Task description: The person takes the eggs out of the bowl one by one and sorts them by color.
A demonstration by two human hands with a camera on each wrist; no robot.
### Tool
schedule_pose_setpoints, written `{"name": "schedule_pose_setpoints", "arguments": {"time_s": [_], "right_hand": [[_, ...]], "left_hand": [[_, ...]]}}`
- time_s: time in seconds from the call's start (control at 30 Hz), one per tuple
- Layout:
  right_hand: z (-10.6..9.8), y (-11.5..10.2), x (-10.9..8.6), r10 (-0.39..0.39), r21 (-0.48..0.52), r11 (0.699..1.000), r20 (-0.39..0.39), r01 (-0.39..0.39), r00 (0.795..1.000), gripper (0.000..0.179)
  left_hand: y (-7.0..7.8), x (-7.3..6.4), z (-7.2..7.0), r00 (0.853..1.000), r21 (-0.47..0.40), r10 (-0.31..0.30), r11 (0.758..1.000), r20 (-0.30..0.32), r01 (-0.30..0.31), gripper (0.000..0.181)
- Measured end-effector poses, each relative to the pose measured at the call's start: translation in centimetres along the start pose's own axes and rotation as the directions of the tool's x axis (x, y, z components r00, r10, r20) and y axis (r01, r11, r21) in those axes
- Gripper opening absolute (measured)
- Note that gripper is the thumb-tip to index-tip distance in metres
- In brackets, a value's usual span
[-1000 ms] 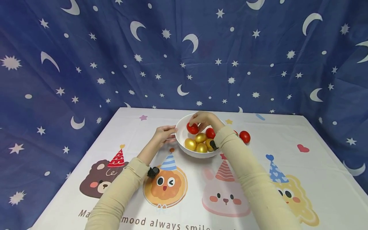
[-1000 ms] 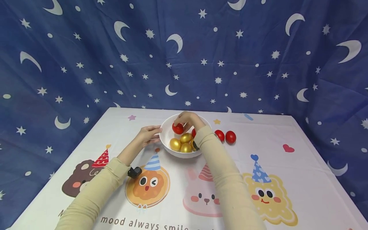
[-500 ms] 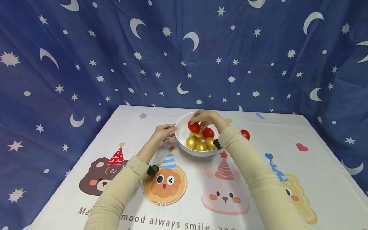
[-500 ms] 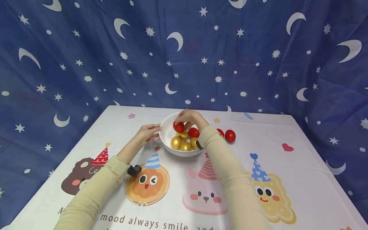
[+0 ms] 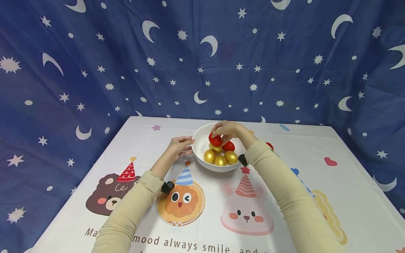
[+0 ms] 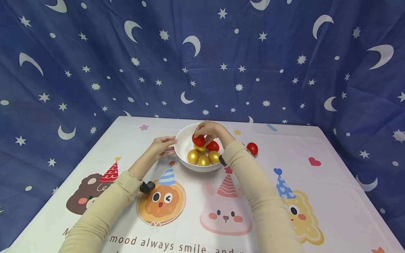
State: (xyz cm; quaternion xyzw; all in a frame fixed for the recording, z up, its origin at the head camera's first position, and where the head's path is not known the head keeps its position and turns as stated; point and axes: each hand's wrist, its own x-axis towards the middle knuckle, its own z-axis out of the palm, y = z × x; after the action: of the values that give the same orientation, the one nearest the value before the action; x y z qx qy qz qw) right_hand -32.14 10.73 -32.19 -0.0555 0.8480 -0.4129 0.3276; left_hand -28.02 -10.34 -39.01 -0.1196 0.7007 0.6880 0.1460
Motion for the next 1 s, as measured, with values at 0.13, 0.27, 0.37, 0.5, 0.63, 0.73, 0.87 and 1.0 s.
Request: {"name": "schedule_pose_setpoints", "arguments": {"time_s": [0.13,0.27,0.37,0.5,0.63,0.73,0.87,1.0], "right_hand": [[0.0,0.4,-0.1,-0.014,0.014,1.000,-0.004,0.014,1.000,0.035],[0.0,0.9,-0.3,-0.033,0.026,0.999,-0.007,0.033,0.999,0.034],[-0.1,1.3,-0.5,-0.056,0.033,0.998,-0.010,0.056,0.998,0.034],[0.0,1.8,-0.9,-0.084,0.030,0.996,-0.029,0.085,0.996,0.034],[0.0,2.3,-1.3,-0.098,0.013,0.995,-0.047,0.099,0.994,0.034],[0.0,2.7,-1.8,-0.105,0.017,0.994,-0.062,0.107,0.993,0.035],[-0.1,3.0,-2.5,-0.124,0.033,0.991,-0.085,0.127,0.989,0.037],[-0.1,3.4,-3.2,-0.150,0.041,0.987,-0.101,0.154,0.984,0.037]], "left_hand": [[-0.2,0.1,-0.1,1.000,-0.011,0.008,1.000,0.009,-0.008,0.040],[-0.4,0.3,-0.1,1.000,-0.012,0.010,1.000,0.008,-0.009,0.040],[-0.5,0.3,-0.2,1.000,-0.007,0.005,1.000,-0.002,-0.005,0.040],[-0.4,0.3,-0.2,1.000,-0.006,0.001,1.000,-0.009,-0.001,0.040],[-0.3,0.3,-0.3,1.000,-0.005,0.003,1.000,-0.008,-0.003,0.041],[-0.3,0.3,-0.3,1.000,-0.004,0.005,1.000,-0.007,-0.005,0.040],[-0.3,0.4,-0.2,1.000,-0.006,0.006,1.000,-0.003,-0.006,0.040],[-0.4,0.4,-0.1,1.000,-0.006,0.011,1.000,-0.003,-0.011,0.039]]}}
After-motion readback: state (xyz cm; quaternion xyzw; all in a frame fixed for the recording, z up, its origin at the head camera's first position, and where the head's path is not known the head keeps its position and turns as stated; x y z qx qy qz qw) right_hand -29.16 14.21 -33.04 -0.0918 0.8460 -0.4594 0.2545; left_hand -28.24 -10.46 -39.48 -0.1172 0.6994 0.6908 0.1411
